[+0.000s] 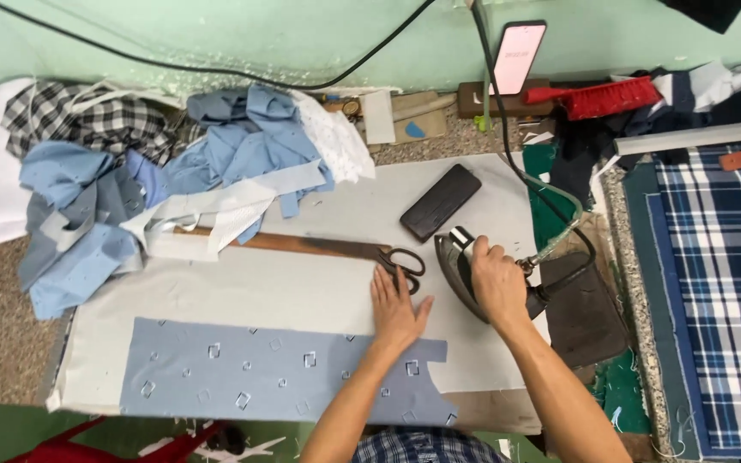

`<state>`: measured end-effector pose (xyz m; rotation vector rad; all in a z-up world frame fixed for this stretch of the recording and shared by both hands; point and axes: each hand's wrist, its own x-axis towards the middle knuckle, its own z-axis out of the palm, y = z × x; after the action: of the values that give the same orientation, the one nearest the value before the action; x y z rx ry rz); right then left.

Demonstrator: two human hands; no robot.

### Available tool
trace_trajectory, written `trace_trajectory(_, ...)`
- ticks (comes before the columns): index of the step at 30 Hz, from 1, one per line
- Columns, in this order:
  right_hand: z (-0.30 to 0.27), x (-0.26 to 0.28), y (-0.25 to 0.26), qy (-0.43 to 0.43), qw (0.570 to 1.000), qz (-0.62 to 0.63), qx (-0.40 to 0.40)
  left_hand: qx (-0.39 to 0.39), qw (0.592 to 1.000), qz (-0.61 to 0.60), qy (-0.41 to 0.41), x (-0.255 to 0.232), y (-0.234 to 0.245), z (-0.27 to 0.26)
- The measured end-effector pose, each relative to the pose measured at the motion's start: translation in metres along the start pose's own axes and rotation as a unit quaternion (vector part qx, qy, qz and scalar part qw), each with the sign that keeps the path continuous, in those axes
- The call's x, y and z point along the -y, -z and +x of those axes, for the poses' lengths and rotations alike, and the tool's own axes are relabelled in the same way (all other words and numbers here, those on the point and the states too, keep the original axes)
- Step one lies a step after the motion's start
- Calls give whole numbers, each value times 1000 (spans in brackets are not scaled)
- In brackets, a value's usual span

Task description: The person irons a long strip of light blue patterned fabric on a worktable, then uses scissors to trim the edges. They flip the fabric, continue trimming, and finally use a ruler and chalk to mark measurements on the fabric.

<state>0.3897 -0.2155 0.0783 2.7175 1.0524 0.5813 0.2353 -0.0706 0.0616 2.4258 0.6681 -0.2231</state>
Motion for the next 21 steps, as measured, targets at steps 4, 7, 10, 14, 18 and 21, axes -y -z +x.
trace_trajectory(4,0,2,2,-12,1000,-13,11,52,995,-14,-85,9,7,3)
trace_trajectory(7,4,1,-2,-36,998,25,54,-163,957,-20,-237,61,6,27)
trace_trajectory(10,16,12,16,-88,980,102,145,-305,918,55,-247,109,45,53)
trace_trajectory(14,64,48,-3,-26,971,194,-135,-208,955,131,-165,132,83,61)
trace_trajectory(18,157,80,-64,-71,950,286,-103,-157,964,98,-190,144,74,47)
trace_trajectory(21,220,84,-138,-115,945,304,19,-207,954,68,-207,154,67,42)
